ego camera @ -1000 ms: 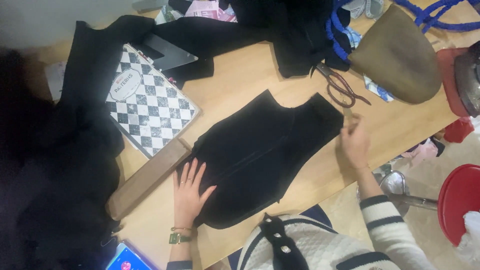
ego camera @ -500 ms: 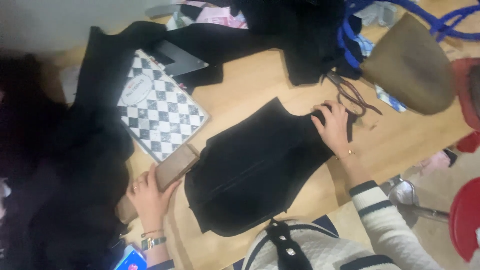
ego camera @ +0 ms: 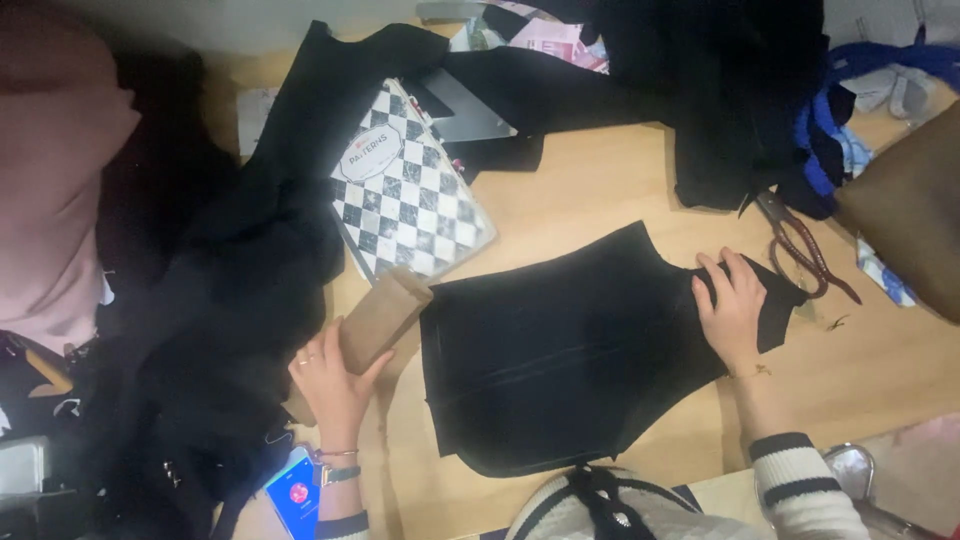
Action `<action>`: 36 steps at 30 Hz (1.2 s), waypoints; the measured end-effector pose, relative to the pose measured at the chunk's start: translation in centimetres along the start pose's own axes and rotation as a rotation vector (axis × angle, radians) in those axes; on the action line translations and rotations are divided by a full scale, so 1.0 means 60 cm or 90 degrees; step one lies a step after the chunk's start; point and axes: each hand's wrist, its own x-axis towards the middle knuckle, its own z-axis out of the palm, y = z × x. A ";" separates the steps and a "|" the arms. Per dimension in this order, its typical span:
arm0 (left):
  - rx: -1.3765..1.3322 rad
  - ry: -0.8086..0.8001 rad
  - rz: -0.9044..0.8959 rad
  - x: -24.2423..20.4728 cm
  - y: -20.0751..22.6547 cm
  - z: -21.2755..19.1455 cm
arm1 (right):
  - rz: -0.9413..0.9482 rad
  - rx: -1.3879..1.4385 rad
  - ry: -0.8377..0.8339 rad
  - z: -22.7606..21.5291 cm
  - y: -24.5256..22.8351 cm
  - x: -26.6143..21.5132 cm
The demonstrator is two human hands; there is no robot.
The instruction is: The person arranges a piece of black fabric on a wooden table, smoothing it out by hand. They then place a newspaper pattern on top of the fabric and use a white marking tool to trace the outline of the pattern onto the fabric.
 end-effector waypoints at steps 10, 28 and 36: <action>-0.133 -0.041 0.000 0.167 0.057 -0.001 | 0.023 -0.034 -0.004 0.000 -0.008 0.009; 0.057 0.026 0.073 0.364 -0.053 0.147 | 0.109 -0.010 -0.070 -0.033 -0.042 0.028; 0.267 0.133 0.010 0.412 -0.235 0.287 | 0.113 -0.025 -0.024 -0.018 0.001 -0.001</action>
